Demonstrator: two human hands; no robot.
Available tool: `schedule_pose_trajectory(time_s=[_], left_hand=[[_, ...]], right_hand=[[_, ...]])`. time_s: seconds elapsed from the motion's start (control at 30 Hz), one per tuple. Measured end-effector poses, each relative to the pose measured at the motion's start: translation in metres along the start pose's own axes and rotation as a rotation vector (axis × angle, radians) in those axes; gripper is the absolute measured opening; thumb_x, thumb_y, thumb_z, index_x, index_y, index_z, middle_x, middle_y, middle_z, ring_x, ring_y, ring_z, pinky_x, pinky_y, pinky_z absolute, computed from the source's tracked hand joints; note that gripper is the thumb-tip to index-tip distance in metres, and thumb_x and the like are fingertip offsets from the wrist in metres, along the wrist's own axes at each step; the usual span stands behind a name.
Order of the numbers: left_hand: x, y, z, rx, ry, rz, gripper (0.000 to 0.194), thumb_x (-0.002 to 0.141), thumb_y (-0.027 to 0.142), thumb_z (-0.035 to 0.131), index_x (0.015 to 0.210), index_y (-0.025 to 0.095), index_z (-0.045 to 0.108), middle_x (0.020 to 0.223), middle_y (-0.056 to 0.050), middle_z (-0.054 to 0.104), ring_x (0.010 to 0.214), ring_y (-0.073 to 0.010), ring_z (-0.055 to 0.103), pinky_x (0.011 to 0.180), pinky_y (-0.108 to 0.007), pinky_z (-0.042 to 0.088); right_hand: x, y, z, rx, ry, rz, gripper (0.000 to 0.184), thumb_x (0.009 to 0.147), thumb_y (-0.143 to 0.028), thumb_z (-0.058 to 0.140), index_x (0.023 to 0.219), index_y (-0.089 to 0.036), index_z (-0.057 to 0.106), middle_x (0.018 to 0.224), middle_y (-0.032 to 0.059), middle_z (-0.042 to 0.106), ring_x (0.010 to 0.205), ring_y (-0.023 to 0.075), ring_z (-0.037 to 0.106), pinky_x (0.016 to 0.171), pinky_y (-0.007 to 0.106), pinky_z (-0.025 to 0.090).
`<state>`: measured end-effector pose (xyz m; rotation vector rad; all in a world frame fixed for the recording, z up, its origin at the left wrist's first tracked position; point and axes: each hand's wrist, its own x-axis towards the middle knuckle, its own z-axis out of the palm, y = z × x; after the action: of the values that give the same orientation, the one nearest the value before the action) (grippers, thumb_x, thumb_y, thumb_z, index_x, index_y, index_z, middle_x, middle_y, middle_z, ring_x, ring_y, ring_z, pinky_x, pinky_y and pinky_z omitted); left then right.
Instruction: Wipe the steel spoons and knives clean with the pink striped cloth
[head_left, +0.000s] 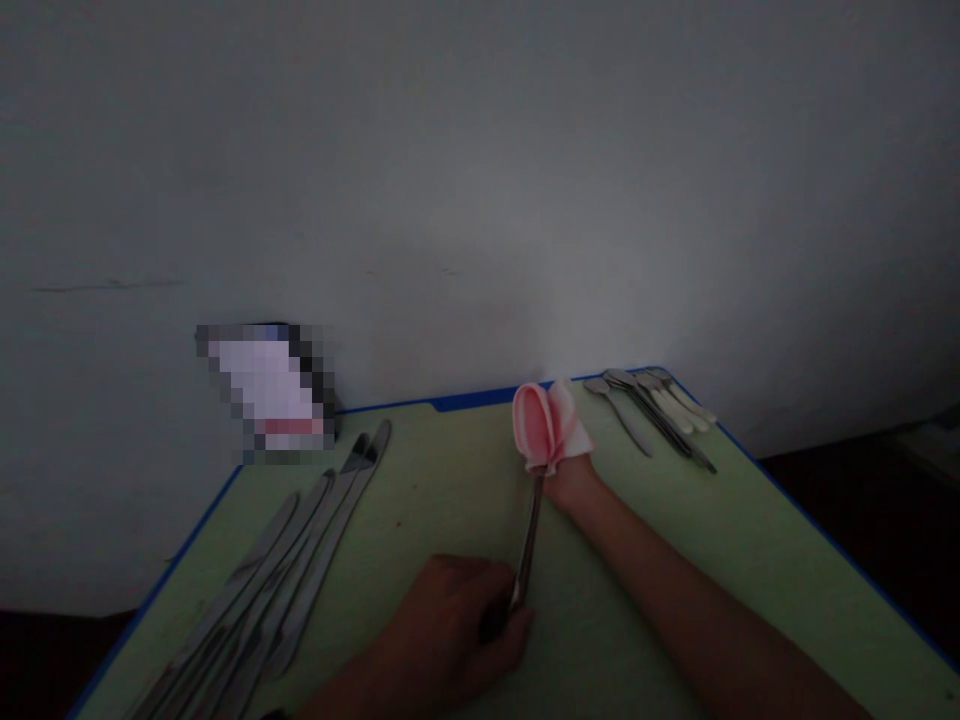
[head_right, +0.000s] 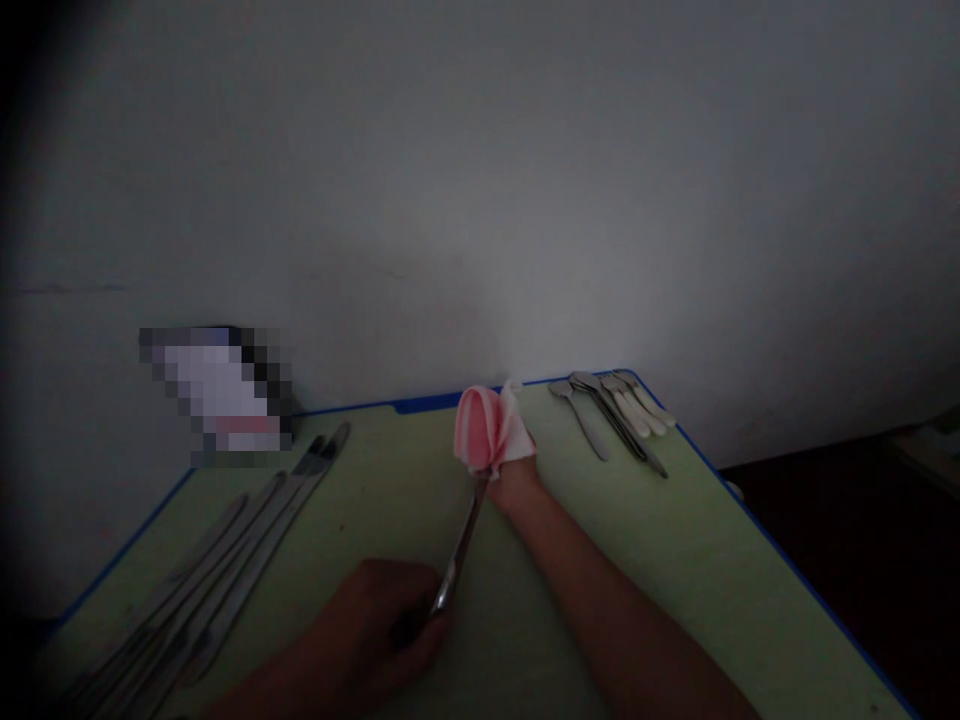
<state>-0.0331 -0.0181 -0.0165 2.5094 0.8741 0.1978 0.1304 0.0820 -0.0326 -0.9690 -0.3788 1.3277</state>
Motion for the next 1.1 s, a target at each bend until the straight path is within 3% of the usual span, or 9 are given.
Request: schedule_pose_trajectory(time_s=[0.17,0.33,0.47,0.57,0.63,0.73,0.9,1.0,1.1], left_hand=[[-0.001,0.003,-0.011,0.008,-0.08,0.052,0.03,0.076,0.048,0.055,0.073,0.019,0.049,0.068,0.002,0.056,0.059,-0.0124,0.048,0.058,-0.025,0.031],[0.0,0.004,-0.011,0.009,-0.09,0.08,0.037,0.079,0.056,0.049,0.076,0.019,0.051,0.07,0.0,0.057,0.062,-0.014,0.051,0.059,-0.025,0.032],[0.002,-0.001,-0.005,0.004,-0.03,0.029,0.033,0.083,0.051,0.046,0.077,0.019,0.051,0.07,0.0,0.058,0.061,-0.0138,0.052,0.057,-0.024,0.032],[0.004,-0.005,-0.005,-0.045,0.03,-0.097,0.028,0.089,0.043,0.038,0.08,0.019,0.05,0.066,0.0,0.058,0.057,-0.0129,0.052,0.053,-0.023,0.031],[0.005,-0.006,-0.007,-0.098,0.068,-0.184,0.027,0.091,0.039,0.034,0.082,0.018,0.049,0.065,0.0,0.058,0.055,-0.0128,0.053,0.053,-0.023,0.033],[0.007,-0.005,-0.011,-0.178,0.098,-0.249,0.025,0.091,0.037,0.033,0.087,0.017,0.049,0.07,-0.002,0.061,0.058,-0.0141,0.055,0.053,-0.023,0.036],[0.006,-0.007,-0.008,-0.258,0.182,-0.289,0.027,0.091,0.035,0.033,0.086,0.017,0.052,0.076,-0.004,0.062,0.065,-0.0153,0.057,0.059,-0.024,0.039],[0.005,-0.01,-0.007,-0.294,0.209,-0.275,0.029,0.091,0.034,0.033,0.076,0.017,0.052,0.069,-0.002,0.059,0.061,-0.0135,0.053,0.057,-0.023,0.038],[0.005,-0.011,-0.011,-0.337,0.202,-0.259,0.029,0.091,0.034,0.033,0.077,0.017,0.051,0.068,0.0,0.057,0.06,-0.0124,0.051,0.056,-0.022,0.037]], right_hand=[[-0.006,-0.007,0.002,0.053,0.002,0.122,0.041,0.073,-0.06,0.046,0.067,-0.02,0.05,0.04,-0.0066,0.041,0.031,0.0072,0.034,0.029,0.019,0.02],[-0.007,-0.005,0.005,0.05,0.052,0.132,0.038,0.072,-0.058,0.049,0.063,-0.021,0.046,0.041,-0.0059,0.043,0.031,0.0077,0.034,0.029,0.02,0.022],[-0.005,0.0,0.007,0.056,0.036,0.074,0.029,0.069,-0.05,0.058,0.071,-0.021,0.052,0.05,-0.0061,0.05,0.038,0.0085,0.041,0.035,0.021,0.032],[-0.006,0.005,0.005,0.05,-0.089,-0.016,0.025,0.067,-0.044,0.063,0.075,-0.021,0.055,0.057,-0.0058,0.054,0.044,0.0083,0.044,0.041,0.02,0.036],[-0.008,0.006,0.003,-0.019,-0.22,-0.102,0.025,0.069,-0.043,0.062,0.076,-0.02,0.057,0.058,-0.0054,0.054,0.046,0.0079,0.043,0.044,0.02,0.035],[-0.014,0.006,0.001,-0.301,-0.366,-0.232,0.03,0.074,-0.047,0.055,0.07,-0.017,0.058,0.055,-0.0042,0.051,0.047,0.0078,0.04,0.045,0.02,0.032],[-0.022,0.007,0.003,-0.771,-0.425,-0.388,0.039,0.078,-0.05,0.048,0.064,-0.015,0.059,0.055,-0.0012,0.053,0.05,0.0095,0.044,0.045,0.02,0.03],[-0.025,0.008,0.005,-0.816,-0.455,-0.383,0.036,0.078,-0.048,0.049,0.074,-0.016,0.063,0.064,0.0011,0.06,0.056,0.0108,0.049,0.049,0.02,0.034],[-0.024,0.007,0.005,-0.724,-0.454,-0.337,0.034,0.077,-0.047,0.052,0.076,-0.015,0.064,0.067,0.0013,0.062,0.059,0.0109,0.05,0.052,0.02,0.036]])
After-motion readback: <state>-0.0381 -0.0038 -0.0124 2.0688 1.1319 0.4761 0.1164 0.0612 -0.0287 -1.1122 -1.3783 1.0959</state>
